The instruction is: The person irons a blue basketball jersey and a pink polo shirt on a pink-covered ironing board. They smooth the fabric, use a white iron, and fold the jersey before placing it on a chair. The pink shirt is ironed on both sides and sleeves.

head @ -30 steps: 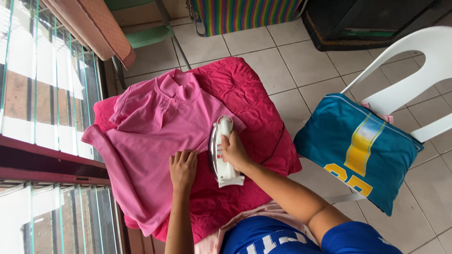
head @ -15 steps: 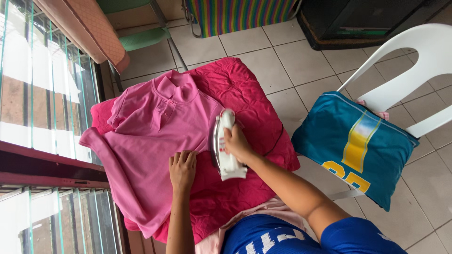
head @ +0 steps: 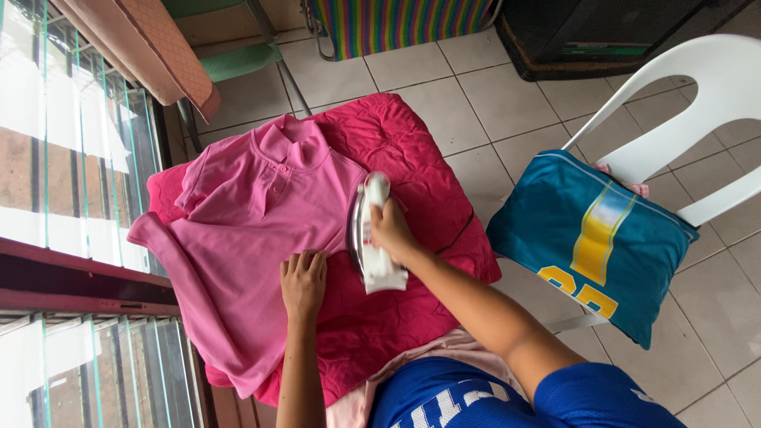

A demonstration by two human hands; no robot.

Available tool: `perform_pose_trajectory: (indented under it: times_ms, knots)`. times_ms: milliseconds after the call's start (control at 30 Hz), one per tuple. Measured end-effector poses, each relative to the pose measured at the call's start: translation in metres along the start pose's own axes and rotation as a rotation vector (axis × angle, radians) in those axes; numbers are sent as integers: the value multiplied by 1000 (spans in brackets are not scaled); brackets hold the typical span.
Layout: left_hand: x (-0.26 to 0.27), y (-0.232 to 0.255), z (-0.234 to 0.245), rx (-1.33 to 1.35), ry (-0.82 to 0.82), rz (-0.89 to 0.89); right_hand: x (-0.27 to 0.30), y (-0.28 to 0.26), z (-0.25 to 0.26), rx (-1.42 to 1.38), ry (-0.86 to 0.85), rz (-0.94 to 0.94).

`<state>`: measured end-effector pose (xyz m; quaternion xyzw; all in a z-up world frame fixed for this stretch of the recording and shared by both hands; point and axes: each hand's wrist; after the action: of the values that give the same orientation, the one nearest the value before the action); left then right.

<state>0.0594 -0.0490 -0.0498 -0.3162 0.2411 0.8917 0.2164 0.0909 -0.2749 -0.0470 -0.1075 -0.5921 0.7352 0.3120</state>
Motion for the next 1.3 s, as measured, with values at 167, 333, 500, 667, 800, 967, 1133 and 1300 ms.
perform_pose_trajectory:
  times_ms: [167, 333, 500, 667, 800, 967, 1133, 1300]
  knots:
    - [0, -1, 0, 14, 0, 1, 26, 17, 6, 57, -23, 200]
    - [-5, 2, 5, 49, 13, 35, -32, -10, -9, 130, 37, 159]
    - [-5, 2, 8, 58, 13, 54, -25, -7, 31, 164, -143, 101]
    - [-5, 0, 6, 48, 10, 46, -33, 37, 52, 412, 120, 573]
    - [-3, 0, 6, 56, 15, 41, -68, -8, 46, 370, 121, 235]
    - [-5, 1, 9, 59, 7, 58, -67, -32, 68, 259, -128, 113]
    - [-7, 1, 7, 34, 3, 50, -47, -4, 104, 392, -152, 263]
    - [-7, 3, 5, 32, 0, 48, -94, 11, 84, 487, 6, 493]
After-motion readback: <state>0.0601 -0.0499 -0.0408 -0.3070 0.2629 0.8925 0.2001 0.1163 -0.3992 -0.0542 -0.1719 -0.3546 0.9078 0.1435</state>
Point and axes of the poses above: each hand's wrist, its own x-axis away from the middle knuckle, its own z-axis out of the back of the hand, y = z × x, and after that the axes turned 11 degrees about y, right-handed
